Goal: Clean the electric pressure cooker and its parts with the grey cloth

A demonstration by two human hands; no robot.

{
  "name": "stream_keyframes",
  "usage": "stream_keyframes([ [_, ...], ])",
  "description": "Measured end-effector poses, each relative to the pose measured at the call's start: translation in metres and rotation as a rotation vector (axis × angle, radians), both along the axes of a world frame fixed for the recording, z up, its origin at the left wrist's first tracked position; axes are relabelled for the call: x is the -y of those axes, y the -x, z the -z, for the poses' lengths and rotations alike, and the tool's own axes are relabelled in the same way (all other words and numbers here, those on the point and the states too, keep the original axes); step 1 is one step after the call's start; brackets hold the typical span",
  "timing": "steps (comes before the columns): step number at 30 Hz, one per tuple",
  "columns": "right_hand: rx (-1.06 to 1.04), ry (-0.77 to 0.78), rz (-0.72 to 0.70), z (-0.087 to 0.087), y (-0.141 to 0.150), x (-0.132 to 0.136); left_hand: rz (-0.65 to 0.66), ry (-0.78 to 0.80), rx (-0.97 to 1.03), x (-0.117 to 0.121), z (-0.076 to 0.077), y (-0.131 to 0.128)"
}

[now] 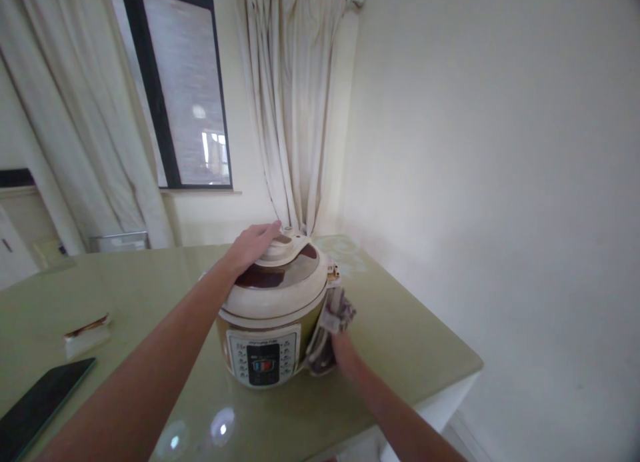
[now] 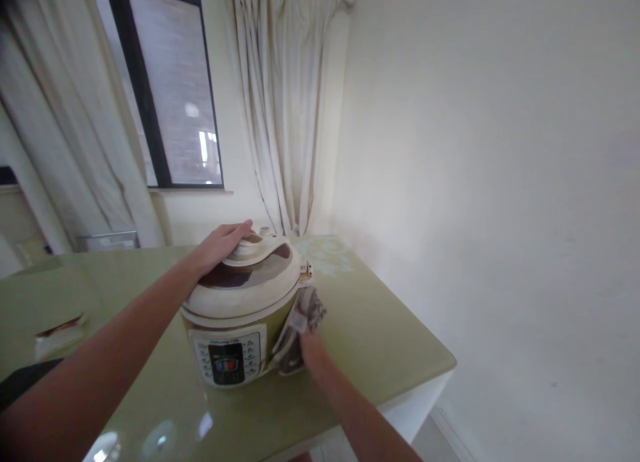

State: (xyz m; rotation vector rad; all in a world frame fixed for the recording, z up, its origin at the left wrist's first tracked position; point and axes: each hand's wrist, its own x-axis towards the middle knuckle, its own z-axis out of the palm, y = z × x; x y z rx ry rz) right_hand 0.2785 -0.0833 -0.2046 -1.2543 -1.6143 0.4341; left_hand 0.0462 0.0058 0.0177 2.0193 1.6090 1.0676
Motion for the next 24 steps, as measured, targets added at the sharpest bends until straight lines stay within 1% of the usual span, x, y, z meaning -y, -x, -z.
stream_keyframes([
  [1,-0.093,-0.059,0.012,0.009,0.010,0.016,0.009,0.000,0.024,0.000,0.001,0.000],
  [2,-0.152,-0.155,0.056,0.016,0.021,0.031,0.015,-0.015,0.053,-0.001,0.003,0.000],
  [3,-0.142,-0.232,0.067,0.020,0.032,0.043,0.022,-0.046,0.095,-0.001,0.004,0.000],
  [4,-0.098,-0.294,0.080,0.019,0.043,0.053,0.026,-0.091,0.159,-0.002,0.006,0.000],
  [5,-0.013,-0.363,0.089,0.014,0.053,0.060,0.028,-0.142,0.244,-0.002,0.006,0.000],
  [6,0.103,-0.426,0.081,0.004,0.060,0.064,0.018,-0.193,0.347,-0.002,0.006,0.001],
  [7,0.239,-0.489,0.051,-0.010,0.065,0.066,-0.003,-0.239,0.458,-0.001,0.005,0.003],
  [8,0.386,-0.553,0.001,-0.028,0.069,0.066,-0.032,-0.274,0.563,0.002,0.002,0.005],
  [9,0.526,-0.603,-0.070,-0.048,0.071,0.065,-0.057,-0.299,0.653,0.008,-0.002,0.009],
  [10,0.659,-0.639,-0.177,-0.070,0.072,0.064,-0.067,-0.318,0.721,0.016,-0.007,0.014],
  [11,0.740,-0.660,-0.246,-0.093,0.074,0.062,-0.061,-0.335,0.764,0.029,-0.011,0.020],
  [13,0.794,-0.626,-0.292,-0.136,0.083,0.054,-0.043,-0.397,0.777,0.063,-0.016,0.031],
  [14,0.784,-0.593,-0.294,-0.155,0.091,0.048,-0.058,-0.452,0.743,0.084,-0.016,0.034],
  [16,0.745,-0.498,-0.320,-0.190,0.110,0.030,-0.219,-0.617,0.589,0.126,-0.006,0.034],
  [17,0.737,-0.442,-0.373,-0.206,0.121,0.018,-0.319,-0.698,0.498,0.144,0.002,0.030],
  [18,0.750,-0.376,-0.460,-0.221,0.130,0.005,-0.366,-0.733,0.413,0.158,0.011,0.025],
  [19,0.769,-0.306,-0.588,-0.235,0.139,-0.009,-0.363,-0.719,0.307,0.168,0.021,0.018],
  [21,0.765,-0.165,-0.900,-0.259,0.147,-0.035,-0.329,-0.653,0.164,0.172,0.040,0.006],
  [22,0.730,-0.125,-1.011,-0.268,0.146,-0.046,-0.323,-0.590,0.101,0.168,0.047,0.002],
  [23,0.670,-0.108,-1.060,-0.276,0.141,-0.056,-0.324,-0.527,0.039,0.162,0.052,0.001],
  [24,0.588,-0.111,-1.061,-0.280,0.133,-0.065,-0.332,-0.464,-0.031,0.153,0.055,0.002],
])
